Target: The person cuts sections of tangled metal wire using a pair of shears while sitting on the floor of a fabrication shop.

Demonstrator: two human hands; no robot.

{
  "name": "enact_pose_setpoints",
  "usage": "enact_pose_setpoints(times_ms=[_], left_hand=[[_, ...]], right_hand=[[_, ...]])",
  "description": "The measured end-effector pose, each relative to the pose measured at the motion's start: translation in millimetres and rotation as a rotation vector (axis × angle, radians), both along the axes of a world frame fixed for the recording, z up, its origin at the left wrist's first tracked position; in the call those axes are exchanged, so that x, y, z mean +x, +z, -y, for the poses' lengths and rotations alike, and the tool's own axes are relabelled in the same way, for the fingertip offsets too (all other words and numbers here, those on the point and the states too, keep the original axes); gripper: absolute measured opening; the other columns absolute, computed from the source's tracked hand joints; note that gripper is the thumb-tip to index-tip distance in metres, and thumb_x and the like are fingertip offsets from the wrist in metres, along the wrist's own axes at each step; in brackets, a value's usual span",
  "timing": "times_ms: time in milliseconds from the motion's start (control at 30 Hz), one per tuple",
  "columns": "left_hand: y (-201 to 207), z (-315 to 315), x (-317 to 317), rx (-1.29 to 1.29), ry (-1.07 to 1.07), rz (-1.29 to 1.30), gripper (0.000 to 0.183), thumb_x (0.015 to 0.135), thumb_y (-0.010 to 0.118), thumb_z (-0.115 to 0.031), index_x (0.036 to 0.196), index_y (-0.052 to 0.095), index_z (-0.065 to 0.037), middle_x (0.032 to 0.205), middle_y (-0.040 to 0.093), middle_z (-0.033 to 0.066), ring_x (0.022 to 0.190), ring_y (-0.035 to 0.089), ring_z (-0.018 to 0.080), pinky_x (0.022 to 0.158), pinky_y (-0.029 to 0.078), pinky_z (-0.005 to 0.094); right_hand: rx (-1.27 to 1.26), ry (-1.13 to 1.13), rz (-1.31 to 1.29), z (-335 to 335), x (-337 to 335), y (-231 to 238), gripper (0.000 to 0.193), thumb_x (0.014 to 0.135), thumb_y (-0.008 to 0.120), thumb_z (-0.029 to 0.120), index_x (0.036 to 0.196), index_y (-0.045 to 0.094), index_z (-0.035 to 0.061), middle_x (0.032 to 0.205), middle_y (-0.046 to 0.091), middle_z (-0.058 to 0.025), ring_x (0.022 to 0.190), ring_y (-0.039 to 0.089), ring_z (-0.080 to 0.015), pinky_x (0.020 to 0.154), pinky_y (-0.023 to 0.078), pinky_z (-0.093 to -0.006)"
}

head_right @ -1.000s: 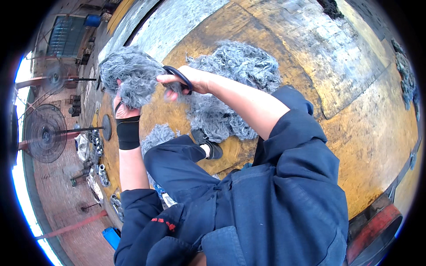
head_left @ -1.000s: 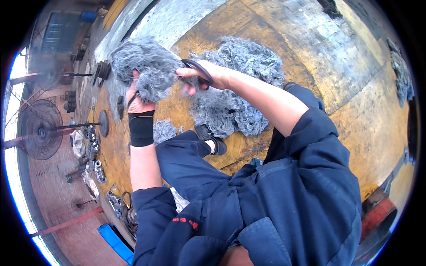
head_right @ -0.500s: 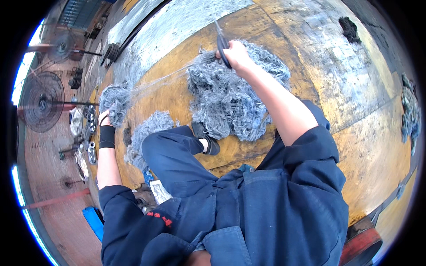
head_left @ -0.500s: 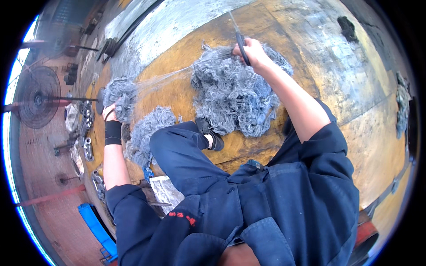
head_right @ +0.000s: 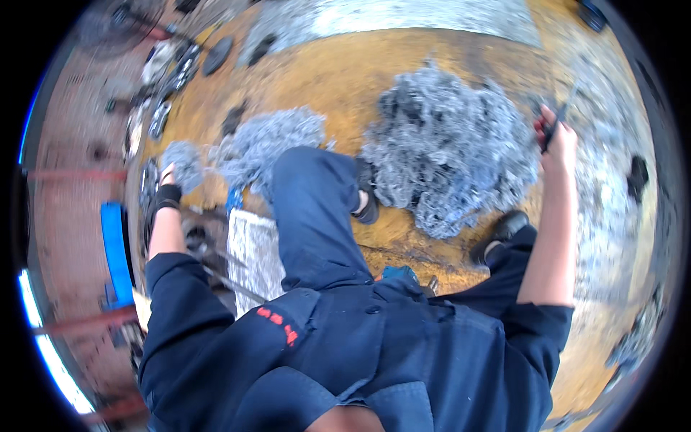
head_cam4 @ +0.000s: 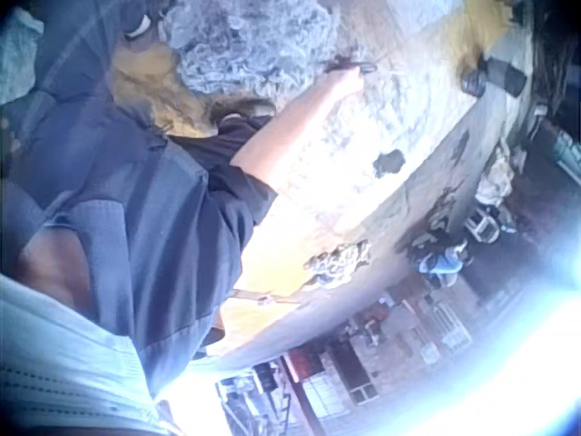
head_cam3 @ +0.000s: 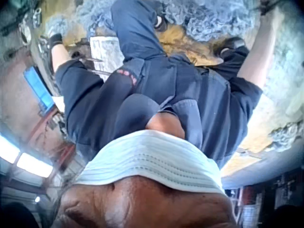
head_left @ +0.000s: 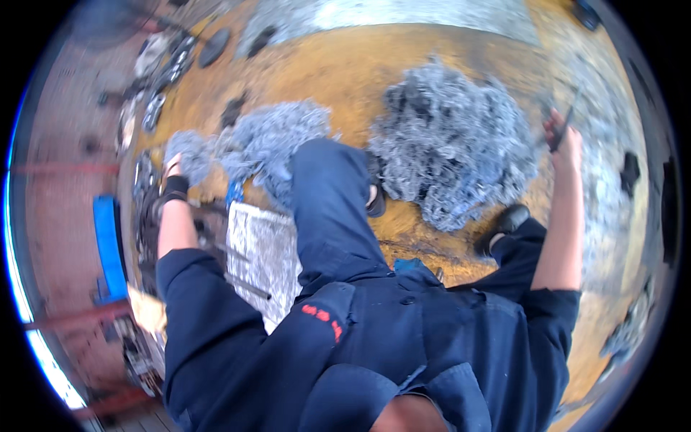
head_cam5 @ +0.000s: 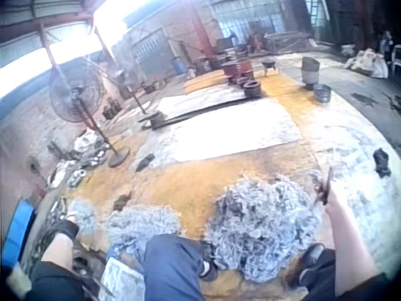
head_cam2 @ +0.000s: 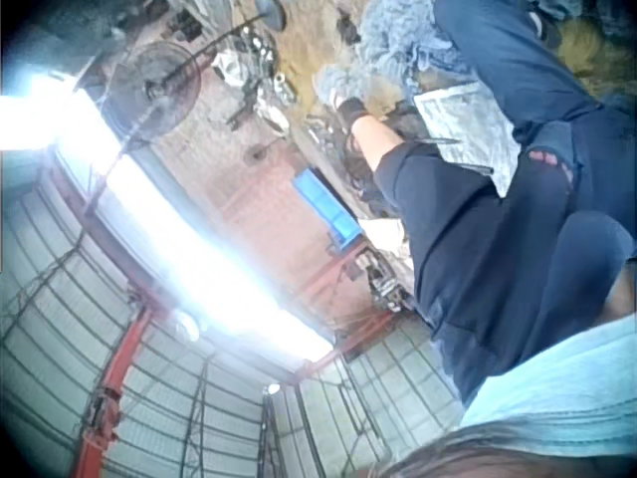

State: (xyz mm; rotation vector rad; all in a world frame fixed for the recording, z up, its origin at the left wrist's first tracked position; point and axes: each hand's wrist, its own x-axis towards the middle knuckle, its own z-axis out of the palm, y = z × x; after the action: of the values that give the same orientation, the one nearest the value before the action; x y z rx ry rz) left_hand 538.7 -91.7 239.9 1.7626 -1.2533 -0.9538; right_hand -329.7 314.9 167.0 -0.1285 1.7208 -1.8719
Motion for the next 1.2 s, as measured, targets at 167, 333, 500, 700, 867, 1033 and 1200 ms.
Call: enact_pose_setpoints(times_ms=[167,333,500,700,867,1033,1200], left_hand=[[-76.5,-94.7,-37.8,0.366,0.221,-0.306,0.047,0.073,0.06,-0.03,0.116,0.055,-0.009,0.107,0.061,0.0114,0.091,0.06,0.0321,0.078,0.047,0.0513],[-92.6,-103.8,-72.5,0.328,0.231,-0.258,0.051,0.073,0.064,-0.031,0.117,0.054,-0.008,0.109,0.06,0.0107,0.095,0.058,0.0309,0.082,0.046,0.0506],[-32.3,-55.0,-126.1,0.223,0.087,-0.471,0.062,0.072,0.071,-0.038,0.121,0.051,-0.006,0.124,0.05,0.015,0.107,0.053,0.0314,0.086,0.045,0.0523],[-8.6,0.4,-184.4,0.083,0.275,0.142,0.052,0.069,0.074,-0.024,0.11,0.056,0.001,0.12,0.049,0.0162,0.097,0.053,0.0305,0.065,0.055,0.041],[-28.0,-18.2,-326.7,0.123,-0.237,-0.032,0.05,0.076,0.069,-0.018,0.116,0.045,0.0,0.103,0.057,0.0148,0.088,0.06,0.026,0.069,0.054,0.0398],[-70.9,-117.6,-509.6,0.163,-1.001,-0.013,0.062,0.07,0.075,-0.022,0.12,0.044,-0.001,0.107,0.058,0.015,0.092,0.06,0.0211,0.076,0.051,0.0328],[-180.6,-212.2,-606.2,0.197,-1.351,0.535,0.061,0.056,0.081,-0.028,0.105,0.056,-0.001,0.097,0.06,0.0122,0.092,0.057,0.0229,0.081,0.045,0.0342]], right_hand=[[0.131,0.143,0.023,15.8,33.0,4.9,0.022,0.076,0.072,0.017,0.082,0.06,0.0002,0.072,0.062,-0.0054,0.059,0.061,-0.0092,0.04,0.04,-0.0151],[0.192,0.188,0.008,22.8,44.1,1.1,0.021,0.076,0.071,0.016,0.085,0.061,0.0002,0.075,0.062,-0.0048,0.061,0.061,-0.0085,0.04,0.04,-0.0147],[0.171,0.183,0.028,27.7,47.7,4.7,0.022,0.077,0.07,0.016,0.086,0.061,-0.0007,0.073,0.062,-0.0045,0.06,0.06,-0.0079,0.041,0.039,-0.0147],[0.169,0.261,0.0,24.8,41.3,13.0,0.017,0.079,0.066,0.016,0.085,0.063,-0.0007,0.071,0.062,-0.0052,0.052,0.054,-0.0071,0.041,0.038,-0.0164],[0.134,0.353,-0.156,11.1,35.5,20.0,0.032,0.076,0.071,0.027,0.087,0.063,-0.002,0.076,0.066,-0.0071,0.061,0.06,-0.0067,0.049,0.043,-0.0158],[0.068,0.408,-0.228,11.3,48.3,25.6,0.036,0.078,0.069,0.027,0.095,0.059,-0.0037,0.083,0.066,-0.0128,0.072,0.066,-0.0125,0.052,0.049,-0.0183],[0.126,0.462,-0.208,8.7,53.5,35.0,0.044,0.079,0.067,0.032,0.099,0.058,-0.0052,0.085,0.065,-0.0125,0.073,0.065,-0.011,0.056,0.048,-0.0178]])
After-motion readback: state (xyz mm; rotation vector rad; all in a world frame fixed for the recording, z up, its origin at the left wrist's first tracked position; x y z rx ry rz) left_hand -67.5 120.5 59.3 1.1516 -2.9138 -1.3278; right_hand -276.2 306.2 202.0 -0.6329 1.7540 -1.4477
